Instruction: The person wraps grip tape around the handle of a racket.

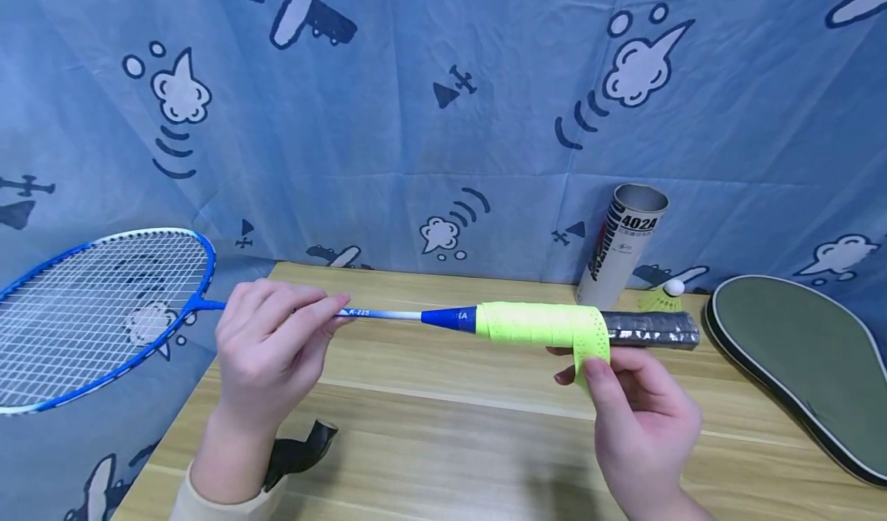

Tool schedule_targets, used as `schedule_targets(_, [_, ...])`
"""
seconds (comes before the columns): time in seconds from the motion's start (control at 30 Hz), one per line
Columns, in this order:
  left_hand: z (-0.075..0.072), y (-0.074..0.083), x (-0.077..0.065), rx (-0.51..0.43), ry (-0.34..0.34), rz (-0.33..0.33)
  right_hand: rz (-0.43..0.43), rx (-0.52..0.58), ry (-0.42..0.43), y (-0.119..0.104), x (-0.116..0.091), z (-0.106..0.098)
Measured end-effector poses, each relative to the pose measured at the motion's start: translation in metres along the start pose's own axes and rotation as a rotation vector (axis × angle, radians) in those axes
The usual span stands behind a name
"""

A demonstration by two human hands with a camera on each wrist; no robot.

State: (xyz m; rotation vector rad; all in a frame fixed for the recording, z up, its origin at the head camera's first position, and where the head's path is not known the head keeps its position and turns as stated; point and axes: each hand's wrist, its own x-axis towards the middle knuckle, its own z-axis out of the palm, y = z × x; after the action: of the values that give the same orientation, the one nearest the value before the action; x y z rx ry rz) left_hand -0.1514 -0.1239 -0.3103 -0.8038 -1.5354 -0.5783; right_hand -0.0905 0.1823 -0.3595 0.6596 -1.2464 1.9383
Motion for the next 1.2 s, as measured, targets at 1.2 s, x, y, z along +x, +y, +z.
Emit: schedule_targets(1.2, [-0.0029, -0.0018, 0.0059, -0.084, -0.099, 0.082, 0.047, -0.072, 0.017, 0.0010, 0.0045, -0.0006])
